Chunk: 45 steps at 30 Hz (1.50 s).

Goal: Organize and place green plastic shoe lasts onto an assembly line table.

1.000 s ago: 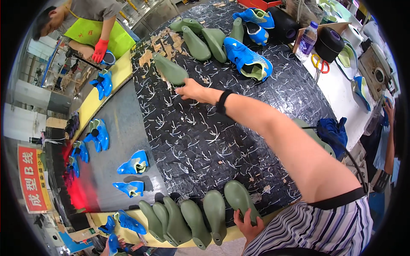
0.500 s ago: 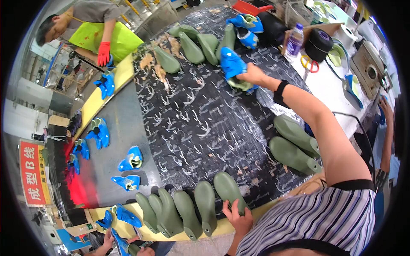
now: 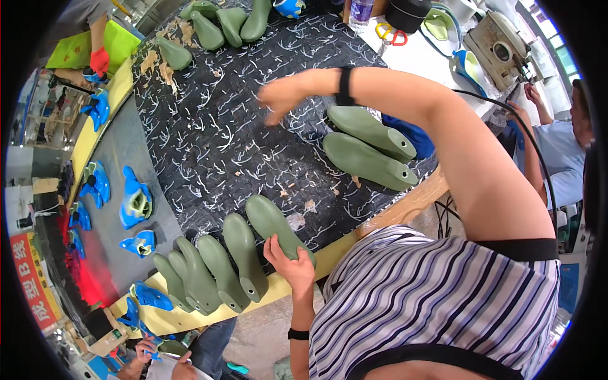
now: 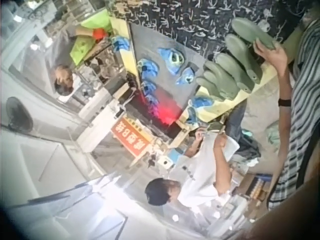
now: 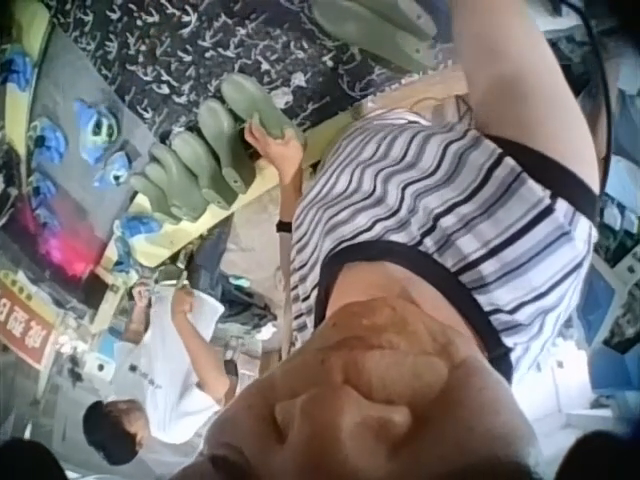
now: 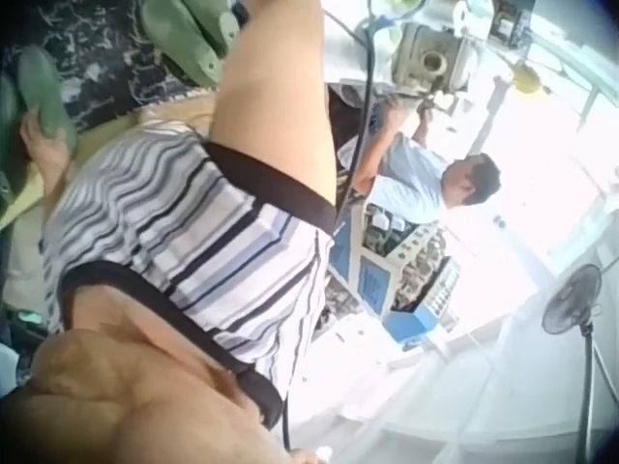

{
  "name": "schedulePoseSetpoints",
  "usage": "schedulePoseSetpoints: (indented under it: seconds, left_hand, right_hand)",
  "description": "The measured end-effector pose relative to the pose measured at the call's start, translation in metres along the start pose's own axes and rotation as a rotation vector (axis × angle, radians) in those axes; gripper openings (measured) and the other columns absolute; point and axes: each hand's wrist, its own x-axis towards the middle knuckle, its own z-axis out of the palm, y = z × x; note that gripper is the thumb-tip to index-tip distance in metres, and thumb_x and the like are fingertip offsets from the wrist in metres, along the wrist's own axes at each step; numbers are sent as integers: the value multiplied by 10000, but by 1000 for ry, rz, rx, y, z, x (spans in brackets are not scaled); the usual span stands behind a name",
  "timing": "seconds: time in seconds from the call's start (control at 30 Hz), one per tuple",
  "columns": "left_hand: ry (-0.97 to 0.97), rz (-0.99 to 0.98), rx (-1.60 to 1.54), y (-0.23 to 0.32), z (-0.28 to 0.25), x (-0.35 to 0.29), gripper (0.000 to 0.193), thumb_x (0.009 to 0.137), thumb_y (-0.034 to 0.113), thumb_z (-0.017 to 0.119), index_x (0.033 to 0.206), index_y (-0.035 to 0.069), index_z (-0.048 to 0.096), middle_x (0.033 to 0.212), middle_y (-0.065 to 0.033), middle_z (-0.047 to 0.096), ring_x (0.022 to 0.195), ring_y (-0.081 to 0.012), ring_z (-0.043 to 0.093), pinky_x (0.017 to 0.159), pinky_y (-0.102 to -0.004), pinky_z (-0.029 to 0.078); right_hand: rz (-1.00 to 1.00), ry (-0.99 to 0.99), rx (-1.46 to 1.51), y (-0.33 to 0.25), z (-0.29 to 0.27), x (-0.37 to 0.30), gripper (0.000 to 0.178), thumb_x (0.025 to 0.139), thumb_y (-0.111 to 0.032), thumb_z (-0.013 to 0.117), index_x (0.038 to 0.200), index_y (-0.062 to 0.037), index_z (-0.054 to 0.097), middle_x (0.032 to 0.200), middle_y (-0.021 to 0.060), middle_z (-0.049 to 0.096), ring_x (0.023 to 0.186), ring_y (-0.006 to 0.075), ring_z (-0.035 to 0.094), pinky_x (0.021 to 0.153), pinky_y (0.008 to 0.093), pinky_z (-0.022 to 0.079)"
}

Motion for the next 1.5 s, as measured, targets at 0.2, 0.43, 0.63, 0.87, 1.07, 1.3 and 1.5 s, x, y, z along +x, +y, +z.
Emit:
schedulePoseSetpoints:
  seconds: [0.2, 0.43, 0.63, 0.87, 1.07, 1.3, 1.5]
  left_hand:
    - [57, 3, 76, -3, 2, -5, 571, 678, -11, 582, 1235, -13, 455, 1221, -227, 426, 1129, -402, 440, 992, -442, 348]
    - [28, -77, 140, 0, 8, 1, 620, 673, -30, 608, 1272, -36, 447, 1294, -259, 455, 1216, -413, 429, 1013, -434, 351]
    - [85, 114, 496, -8, -13, 16, 559, 716, 20, 598, 1249, -67, 456, 1263, -306, 467, 1185, -471, 440, 1013, -505, 347]
    - [-344, 273, 237, 115, 63, -2, 772, 695, 350, 752, 1306, -8, 444, 1394, -269, 341, 1282, -443, 328, 1016, -533, 315]
    - [-312, 145, 197, 88, 55, -3, 797, 703, 151, 731, 1369, 12, 318, 1428, -298, 186, 1274, -497, 281, 1024, -529, 311]
    - [-242, -117, -10, 63, 55, -12, 779, 712, 75, 667, 1366, -28, 257, 1344, -301, 281, 1220, -473, 348, 1022, -482, 337]
    - [-229, -12, 15, 61, 58, -15, 797, 718, 94, 677, 1375, -20, 239, 1339, -319, 262, 1204, -492, 354, 989, -493, 378]
  right_hand:
    - [466, -82, 528, 91, 81, -114, 664, 657, -362, 812, 1102, 65, 566, 1000, 188, 632, 913, 275, 619, 733, 393, 511]
    - [503, -20, 420, 66, 77, -121, 567, 633, -398, 786, 929, 74, 681, 954, 194, 681, 873, 313, 667, 745, 402, 521]
    - [653, 262, 305, 49, 97, -113, 638, 604, -451, 797, 896, 102, 671, 967, 268, 659, 940, 370, 647, 807, 392, 519]
    - [725, 570, 730, 28, 93, -90, 563, 682, -317, 770, 956, 151, 617, 915, 269, 652, 828, 365, 668, 632, 429, 558]
    - [606, 495, 1226, 72, 71, -125, 351, 729, -163, 695, 904, 126, 600, 877, 222, 624, 719, 358, 654, 477, 478, 546]
    - [622, 934, 1651, 50, 55, -50, 334, 822, -128, 599, 1069, 91, 545, 993, 201, 603, 846, 353, 633, 613, 481, 575]
    - [62, 1379, 2114, 45, -7, 111, 242, 851, -79, 567, 1031, 76, 524, 1014, 208, 588, 887, 328, 639, 706, 423, 595]
